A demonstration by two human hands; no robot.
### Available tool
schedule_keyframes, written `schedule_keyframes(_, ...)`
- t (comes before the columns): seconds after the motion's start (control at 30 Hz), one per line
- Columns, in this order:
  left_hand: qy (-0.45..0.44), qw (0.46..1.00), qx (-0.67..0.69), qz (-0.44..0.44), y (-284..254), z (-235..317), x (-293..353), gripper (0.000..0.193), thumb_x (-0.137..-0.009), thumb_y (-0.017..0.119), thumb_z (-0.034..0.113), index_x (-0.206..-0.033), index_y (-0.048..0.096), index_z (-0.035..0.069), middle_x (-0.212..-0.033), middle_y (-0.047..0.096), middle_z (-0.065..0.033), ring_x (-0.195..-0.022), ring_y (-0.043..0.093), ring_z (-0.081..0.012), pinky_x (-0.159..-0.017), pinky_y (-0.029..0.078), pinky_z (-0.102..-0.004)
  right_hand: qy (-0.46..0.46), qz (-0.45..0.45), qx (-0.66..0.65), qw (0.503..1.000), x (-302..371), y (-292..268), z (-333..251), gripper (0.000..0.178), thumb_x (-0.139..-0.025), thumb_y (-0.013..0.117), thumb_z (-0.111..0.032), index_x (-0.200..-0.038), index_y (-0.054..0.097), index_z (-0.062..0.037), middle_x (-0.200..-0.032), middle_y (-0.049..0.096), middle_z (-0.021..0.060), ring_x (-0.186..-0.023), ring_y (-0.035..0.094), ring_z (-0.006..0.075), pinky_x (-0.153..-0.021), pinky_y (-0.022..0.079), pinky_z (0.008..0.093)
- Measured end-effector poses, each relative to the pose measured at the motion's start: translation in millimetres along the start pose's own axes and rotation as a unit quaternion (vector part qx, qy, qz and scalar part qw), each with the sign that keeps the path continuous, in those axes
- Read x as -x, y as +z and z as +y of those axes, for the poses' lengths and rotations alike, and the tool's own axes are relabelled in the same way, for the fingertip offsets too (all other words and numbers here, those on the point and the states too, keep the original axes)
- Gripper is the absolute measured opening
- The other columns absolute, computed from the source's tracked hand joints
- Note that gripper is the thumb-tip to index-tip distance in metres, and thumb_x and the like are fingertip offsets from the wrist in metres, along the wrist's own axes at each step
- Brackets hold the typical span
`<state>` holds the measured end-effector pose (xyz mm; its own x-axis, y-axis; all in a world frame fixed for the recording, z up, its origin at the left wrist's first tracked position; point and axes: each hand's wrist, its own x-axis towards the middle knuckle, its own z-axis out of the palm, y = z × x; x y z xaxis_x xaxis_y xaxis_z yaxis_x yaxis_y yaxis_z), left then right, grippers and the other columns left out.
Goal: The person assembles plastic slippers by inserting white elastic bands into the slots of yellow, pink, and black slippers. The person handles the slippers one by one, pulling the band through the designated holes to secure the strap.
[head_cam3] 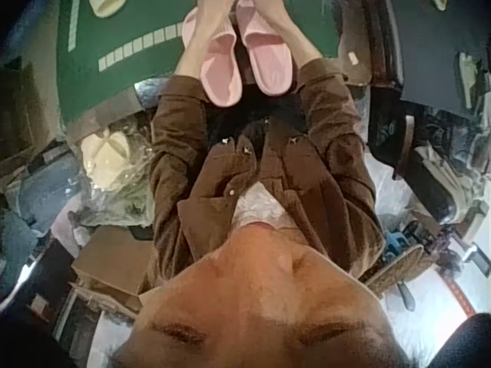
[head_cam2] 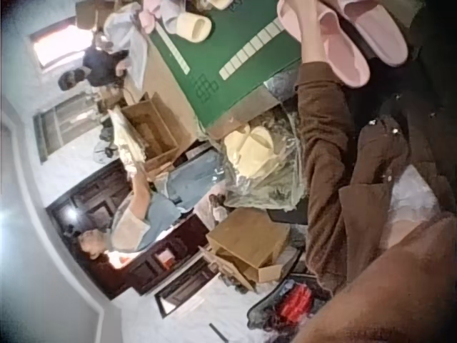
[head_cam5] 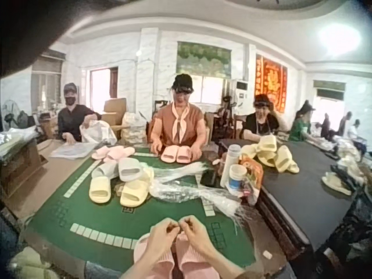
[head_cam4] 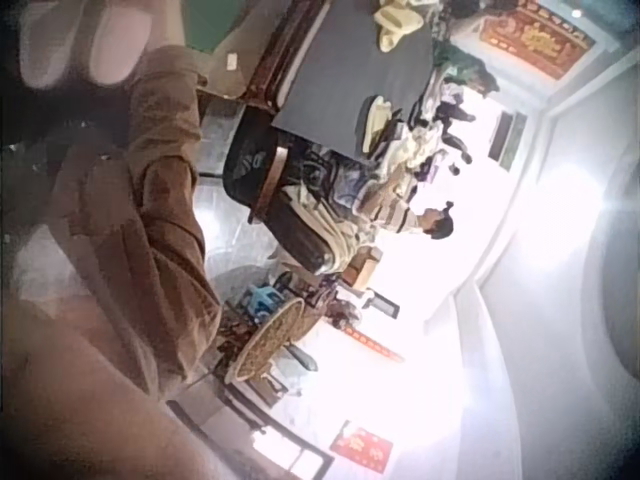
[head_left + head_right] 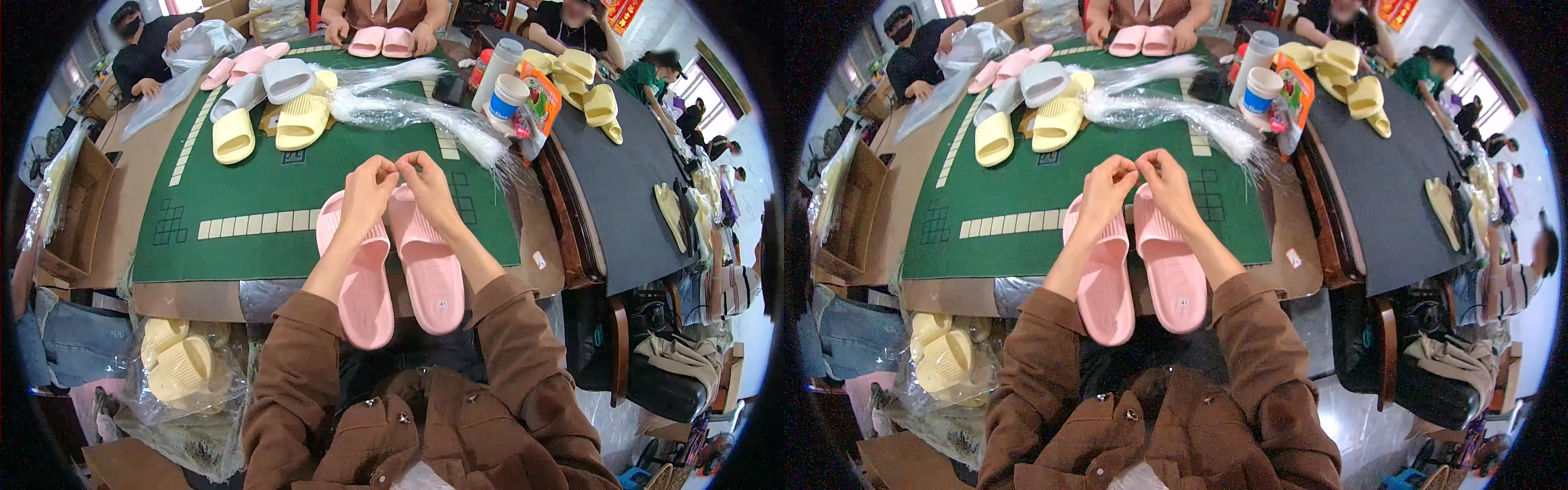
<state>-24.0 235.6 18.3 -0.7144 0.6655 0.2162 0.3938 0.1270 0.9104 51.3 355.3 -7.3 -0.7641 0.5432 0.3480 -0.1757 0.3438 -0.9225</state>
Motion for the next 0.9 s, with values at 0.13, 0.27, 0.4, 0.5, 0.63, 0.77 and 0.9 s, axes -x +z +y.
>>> schedule_keyframes(0.13,-0.017,0.997,0.068,0.033,5,-19,3,0.009,-0.089,0.060,0.006,-0.093,0.063,-0.001,-0.081,0.066,-0.0030,-0.074,0.061,-0.0092,-0.069,0.048,-0.0253,-0.001,-0.020,-0.070,0.997,7,2,-6,0.017,-0.094,0.054,-0.010,-0.107,0.053,0.0018,-0.099,0.061,0.0082,-0.086,0.061,0.0144,-0.076,0.050,0.0286)
schedule_keyframes(0.27,-0.023,0.991,0.125,0.043,5,-22,4,0.009,-0.090,0.061,0.009,-0.093,0.064,0.000,-0.082,0.065,-0.0027,-0.076,0.060,-0.0079,-0.064,0.044,-0.0234,-0.005,0.004,-0.178,0.984,8,3,-4,0.018,-0.093,0.054,-0.004,-0.110,0.050,0.0016,-0.107,0.059,0.0105,-0.091,0.062,0.0152,-0.080,0.050,0.0268)
schedule_keyframes(0.4,-0.016,0.990,0.128,0.064,5,-28,7,0.009,-0.090,0.062,0.010,-0.092,0.065,0.002,-0.080,0.065,-0.0015,-0.071,0.057,-0.0073,-0.062,0.042,-0.0227,0.002,0.013,-0.112,0.994,8,5,-3,0.011,-0.092,0.057,-0.003,-0.102,0.056,0.0024,-0.100,0.064,0.0100,-0.086,0.064,0.0138,-0.077,0.050,0.0261)
schedule_keyframes(0.5,-0.022,0.991,0.116,0.067,3,-27,7,0.010,-0.090,0.062,0.011,-0.092,0.066,0.002,-0.080,0.064,-0.0011,-0.071,0.056,-0.0073,-0.062,0.042,-0.0225,-0.017,0.033,-0.016,0.999,11,7,-3,0.009,-0.090,0.060,-0.004,-0.095,0.060,0.0030,-0.089,0.066,0.0091,-0.078,0.064,0.0131,-0.071,0.051,0.0267)
schedule_keyframes(0.63,-0.044,0.984,0.154,0.083,4,-26,7,0.011,-0.090,0.062,0.010,-0.093,0.067,0.001,-0.080,0.065,-0.0013,-0.073,0.056,-0.0076,-0.063,0.043,-0.0228,-0.008,0.061,0.038,0.997,13,9,-2,0.011,-0.088,0.062,-0.006,-0.091,0.062,0.0035,-0.081,0.066,0.0095,-0.071,0.064,0.0131,-0.065,0.051,0.0281)
schedule_keyframes(0.77,-0.028,0.986,0.134,0.091,4,-31,12,0.011,-0.089,0.063,0.009,-0.093,0.067,0.000,-0.081,0.065,-0.0019,-0.074,0.058,-0.0084,-0.066,0.044,-0.0234,0.004,0.037,0.063,0.997,18,14,-9,0.013,-0.086,0.063,-0.008,-0.091,0.062,0.0036,-0.078,0.066,0.0096,-0.070,0.064,0.0136,-0.064,0.051,0.0286)
schedule_keyframes(0.9,-0.026,0.990,0.111,0.080,6,-25,13,0.010,-0.088,0.063,0.009,-0.092,0.067,0.000,-0.081,0.066,-0.0022,-0.075,0.058,-0.0086,-0.068,0.045,-0.0236,-0.001,0.051,0.058,0.997,18,12,-12,0.013,-0.086,0.063,-0.008,-0.091,0.062,0.0041,-0.078,0.067,0.0100,-0.071,0.065,0.0139,-0.065,0.051,0.0285)
